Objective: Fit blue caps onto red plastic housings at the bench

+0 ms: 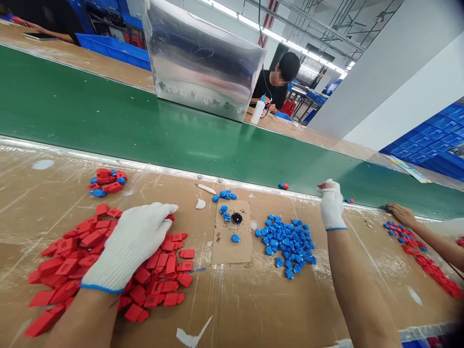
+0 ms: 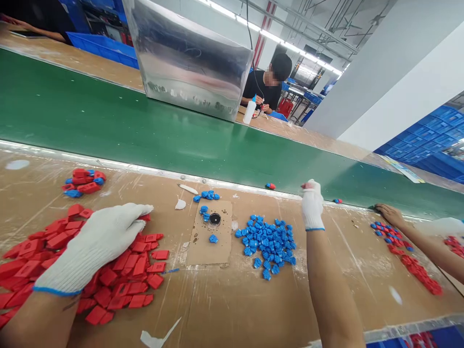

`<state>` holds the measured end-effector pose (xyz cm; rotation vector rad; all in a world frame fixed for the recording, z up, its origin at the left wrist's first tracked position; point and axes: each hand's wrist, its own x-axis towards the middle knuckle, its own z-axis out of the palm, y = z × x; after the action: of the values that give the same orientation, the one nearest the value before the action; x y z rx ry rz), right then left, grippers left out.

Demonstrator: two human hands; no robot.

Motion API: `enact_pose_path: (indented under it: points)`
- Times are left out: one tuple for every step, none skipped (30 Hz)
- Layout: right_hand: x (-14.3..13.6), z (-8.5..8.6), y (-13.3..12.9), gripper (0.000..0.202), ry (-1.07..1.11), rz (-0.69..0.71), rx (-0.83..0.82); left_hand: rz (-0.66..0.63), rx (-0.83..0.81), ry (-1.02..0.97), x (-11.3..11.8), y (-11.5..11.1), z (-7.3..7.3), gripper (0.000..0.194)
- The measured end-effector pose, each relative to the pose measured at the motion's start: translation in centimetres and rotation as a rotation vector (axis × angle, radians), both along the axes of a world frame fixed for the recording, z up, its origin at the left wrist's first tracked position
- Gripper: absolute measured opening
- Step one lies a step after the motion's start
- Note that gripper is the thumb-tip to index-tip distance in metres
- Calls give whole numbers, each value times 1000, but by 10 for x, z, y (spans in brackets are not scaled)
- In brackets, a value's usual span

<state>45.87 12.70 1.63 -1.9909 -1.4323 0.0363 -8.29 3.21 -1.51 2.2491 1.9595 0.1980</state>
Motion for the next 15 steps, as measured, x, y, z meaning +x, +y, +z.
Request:
enact_pose_path:
  points:
    - [2, 1, -14, 57, -22, 31, -11, 9, 41, -36, 2, 0, 1, 53]
    - [1, 1, -29, 53, -51, 78, -45, 30, 87, -104, 5, -1, 1, 50]
    - [-2, -1, -42, 47, -82, 141, -98, 59, 134, -210, 9, -2, 2, 47]
    - [-9, -3, -53, 40, -113, 218, -159, 84, 176, -353, 14, -5, 2, 46]
    - [-17, -5, -61, 34, -145, 294, -221, 101, 212, -523, 20, -7, 2, 45]
    - [-26, -7, -66, 31, -176, 365, -280, 104, 232, -698, 28, -11, 2, 45]
    - [-37, -9, -68, 32, -207, 424, -332, 92, 237, -859, 35, -14, 2, 44]
    - [-47, -11, -66, 34, -236, 474, -380, 71, 231, -991, 43, -17, 2, 42]
    - [-56, -12, -63, 35, -262, 516, -425, 47, 213, -1082, 50, -20, 3, 39]
    - [-64, -13, -58, 34, -286, 550, -470, 29, 195, -1137, 57, -22, 3, 36]
    - [-71, -14, -52, 32, -305, 577, -513, 16, 179, -1164, 62, -23, 5, 35]
    - [-76, -15, -46, 30, -321, 597, -550, 6, 168, -1173, 66, -24, 6, 33]
    - [-81, -15, -42, 30, -333, 610, -579, -3, 164, -1173, 69, -24, 7, 31]
    - [-84, -16, -39, 32, -341, 617, -600, -13, 160, -1169, 70, -24, 8, 29]
    - [-86, -16, -37, 33, -345, 621, -613, -25, 157, -1163, 71, -24, 9, 26]
